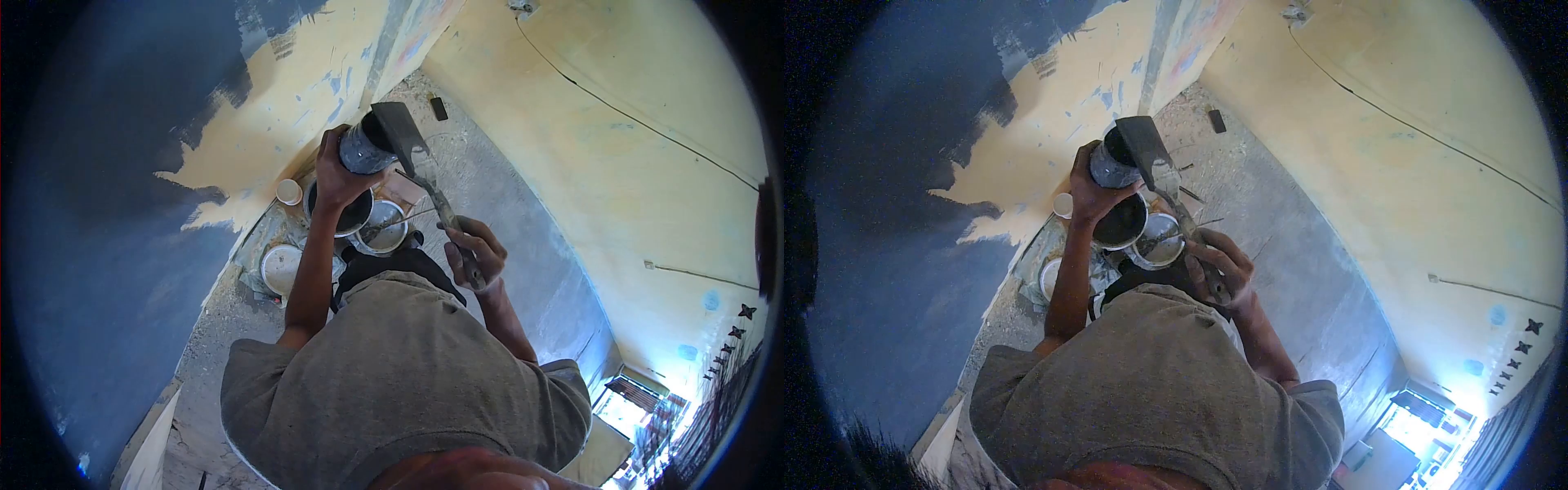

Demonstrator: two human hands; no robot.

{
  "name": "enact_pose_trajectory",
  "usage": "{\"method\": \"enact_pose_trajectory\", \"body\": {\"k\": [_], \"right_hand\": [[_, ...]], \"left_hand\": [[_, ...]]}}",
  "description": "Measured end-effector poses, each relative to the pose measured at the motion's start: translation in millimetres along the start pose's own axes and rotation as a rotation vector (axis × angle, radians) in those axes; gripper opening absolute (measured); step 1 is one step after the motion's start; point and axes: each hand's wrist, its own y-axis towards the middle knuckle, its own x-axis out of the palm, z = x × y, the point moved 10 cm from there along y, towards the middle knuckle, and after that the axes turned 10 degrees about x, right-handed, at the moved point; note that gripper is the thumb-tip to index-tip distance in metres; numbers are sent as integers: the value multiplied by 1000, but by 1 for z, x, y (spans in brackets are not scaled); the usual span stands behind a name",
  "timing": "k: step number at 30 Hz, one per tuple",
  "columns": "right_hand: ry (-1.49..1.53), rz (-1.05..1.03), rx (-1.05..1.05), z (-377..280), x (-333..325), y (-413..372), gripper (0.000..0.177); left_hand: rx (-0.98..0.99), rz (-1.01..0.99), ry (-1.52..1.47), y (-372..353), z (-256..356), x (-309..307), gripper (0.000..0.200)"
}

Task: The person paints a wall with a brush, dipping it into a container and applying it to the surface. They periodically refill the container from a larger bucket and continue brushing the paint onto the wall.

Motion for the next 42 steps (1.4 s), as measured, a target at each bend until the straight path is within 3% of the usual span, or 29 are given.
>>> {"method": "enact_pose_trajectory", "body": {"k": [6, 20, 25, 28, 34, 42], "right_hand": [[-21, -36, -18, -9, 0, -10, 26], [-29, -31, 24, -25, -10, -24, 26], [-45, -6, 69, -26, -25, -26, 21], [221, 147, 171, -7, -59, -26, 12], [410, 335, 203, -6, -124, -13, 25], [583, 212, 170, -36, -127, 17, 23]], "left_hand": [[53, -52, 44, 2, -1, -8, 72], [6, -82, 48, 4, -19, -10, 73], [41, 1, 85, 8, -26, -17, 73], [21, 23, 27, 8, -30, -18, 74], [176, 42, -135, 5, -23, -20, 79], [287, 92, -121, 1, -14, -26, 88]]}}
